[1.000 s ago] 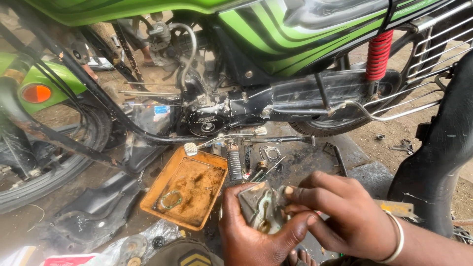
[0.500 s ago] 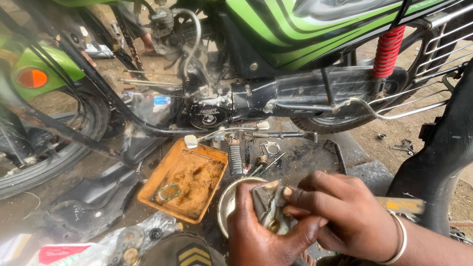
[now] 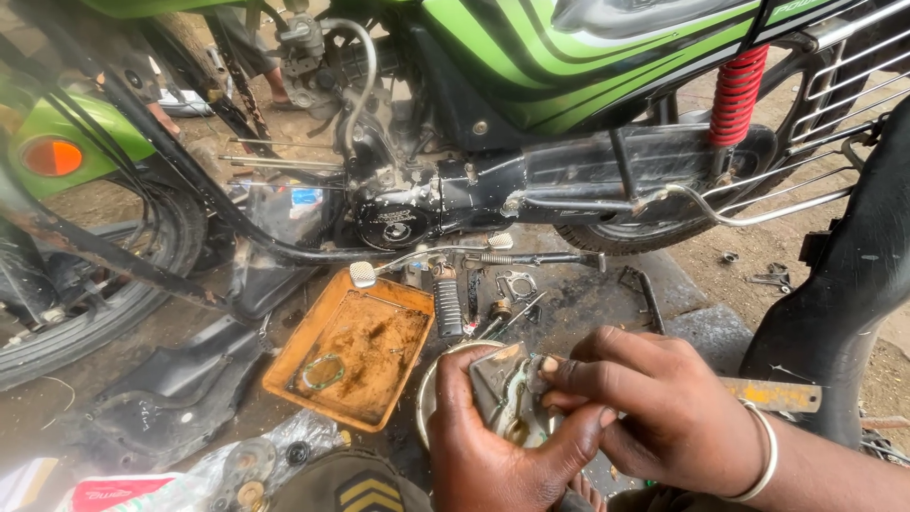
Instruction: Cleaning motorcycle engine and body components using oil and a brush in a service bay.
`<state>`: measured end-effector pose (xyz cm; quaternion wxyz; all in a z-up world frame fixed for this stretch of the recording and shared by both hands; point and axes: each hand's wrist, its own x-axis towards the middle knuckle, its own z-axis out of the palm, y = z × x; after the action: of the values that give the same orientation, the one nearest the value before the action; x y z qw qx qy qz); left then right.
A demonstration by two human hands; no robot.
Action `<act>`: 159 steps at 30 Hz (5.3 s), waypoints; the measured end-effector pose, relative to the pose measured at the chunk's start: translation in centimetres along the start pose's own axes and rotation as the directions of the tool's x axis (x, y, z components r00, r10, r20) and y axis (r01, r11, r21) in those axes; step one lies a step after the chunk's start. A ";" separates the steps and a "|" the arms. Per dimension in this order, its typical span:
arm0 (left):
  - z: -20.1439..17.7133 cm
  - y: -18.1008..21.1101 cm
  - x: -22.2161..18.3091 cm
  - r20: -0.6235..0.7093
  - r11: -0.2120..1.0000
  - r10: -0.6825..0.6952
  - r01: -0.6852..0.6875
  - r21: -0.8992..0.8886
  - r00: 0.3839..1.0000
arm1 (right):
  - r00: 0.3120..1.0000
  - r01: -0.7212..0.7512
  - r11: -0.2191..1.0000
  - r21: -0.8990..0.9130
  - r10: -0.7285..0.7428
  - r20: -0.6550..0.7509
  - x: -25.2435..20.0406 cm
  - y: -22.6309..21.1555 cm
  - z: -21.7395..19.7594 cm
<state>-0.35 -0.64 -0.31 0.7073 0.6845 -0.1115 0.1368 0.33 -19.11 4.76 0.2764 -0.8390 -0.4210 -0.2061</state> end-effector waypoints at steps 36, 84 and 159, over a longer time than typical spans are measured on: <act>-0.2 1.1 -0.1 0.000 0.999 0.035 -0.035 0.006 0.999 | 0.996 0.090 0.990 -0.108 -0.091 -0.009 0.2 0.0 0.6; -1.9 -0.3 2.0 -0.015 0.854 -0.239 0.203 -0.480 0.971 | 0.976 0.035 0.998 -0.053 -0.023 0.217 1.2 -1.5 1.3; -1.0 -2.0 4.5 0.135 0.557 -0.410 0.365 -0.746 0.902 | 0.765 -0.440 0.681 0.586 0.626 -0.153 -4.9 7.9 -1.1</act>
<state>4.53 0.46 -0.68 0.9417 0.3303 0.0140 -0.0626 3.96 -26.59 0.45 0.6079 -0.7700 -0.1379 -0.1363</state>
